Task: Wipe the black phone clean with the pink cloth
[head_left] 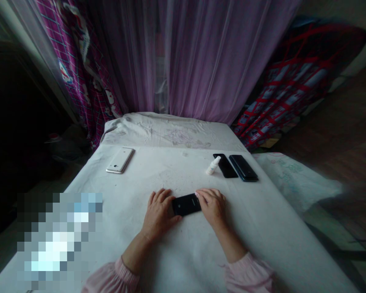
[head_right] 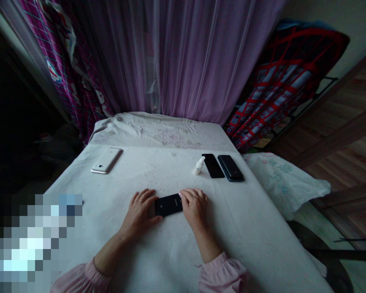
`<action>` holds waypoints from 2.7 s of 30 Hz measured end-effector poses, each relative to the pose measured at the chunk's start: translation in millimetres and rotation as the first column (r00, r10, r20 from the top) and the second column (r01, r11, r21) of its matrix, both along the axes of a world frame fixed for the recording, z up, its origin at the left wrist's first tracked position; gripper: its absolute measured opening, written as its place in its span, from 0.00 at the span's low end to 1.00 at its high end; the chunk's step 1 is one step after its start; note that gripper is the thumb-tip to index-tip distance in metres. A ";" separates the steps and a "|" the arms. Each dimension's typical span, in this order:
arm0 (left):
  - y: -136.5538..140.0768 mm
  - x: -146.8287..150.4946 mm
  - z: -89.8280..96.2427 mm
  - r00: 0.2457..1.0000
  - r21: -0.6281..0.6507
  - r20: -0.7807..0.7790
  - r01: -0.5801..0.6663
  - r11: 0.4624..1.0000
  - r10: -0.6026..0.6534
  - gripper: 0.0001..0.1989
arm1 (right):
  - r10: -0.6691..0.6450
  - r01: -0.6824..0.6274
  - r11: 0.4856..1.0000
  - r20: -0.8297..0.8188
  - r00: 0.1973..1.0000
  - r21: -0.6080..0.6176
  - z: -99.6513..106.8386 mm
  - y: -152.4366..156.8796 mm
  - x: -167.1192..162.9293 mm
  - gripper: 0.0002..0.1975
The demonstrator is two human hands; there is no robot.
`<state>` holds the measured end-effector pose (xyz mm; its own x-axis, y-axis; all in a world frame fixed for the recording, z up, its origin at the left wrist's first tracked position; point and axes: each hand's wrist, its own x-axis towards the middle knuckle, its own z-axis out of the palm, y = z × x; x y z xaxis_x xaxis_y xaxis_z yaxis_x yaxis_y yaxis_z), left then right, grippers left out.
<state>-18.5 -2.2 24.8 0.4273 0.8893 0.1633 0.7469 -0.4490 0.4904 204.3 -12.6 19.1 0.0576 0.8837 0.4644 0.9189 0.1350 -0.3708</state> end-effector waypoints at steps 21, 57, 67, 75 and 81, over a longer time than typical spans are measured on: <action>-2.6 5.5 4.4 1.000 0.115 0.022 -0.006 0.993 0.003 0.26 | 0.150 -0.147 0.988 -0.069 0.986 0.049 -6.1 -23.0 11.1 0.10; -9.1 18.8 0.2 0.997 0.148 0.007 -0.081 0.986 0.081 0.21 | 0.033 -0.072 0.988 -0.280 0.959 -0.133 -0.8 35.7 -14.6 0.12; -13.0 22.0 5.2 0.997 0.142 -0.020 0.077 0.987 -0.075 0.09 | 0.231 -0.316 0.928 -0.362 0.903 -0.196 10.5 71.6 -45.5 0.10; -3.2 23.0 4.0 0.992 0.166 -0.060 0.120 0.979 -0.112 0.13 | 0.218 -0.300 0.928 -0.331 0.918 -0.220 14.7 26.3 -15.1 0.10; -3.2 23.1 1.0 0.991 0.169 -0.080 0.117 0.979 -0.104 0.13 | 0.160 -0.254 0.936 -0.347 0.924 -0.243 12.5 -11.0 15.1 0.09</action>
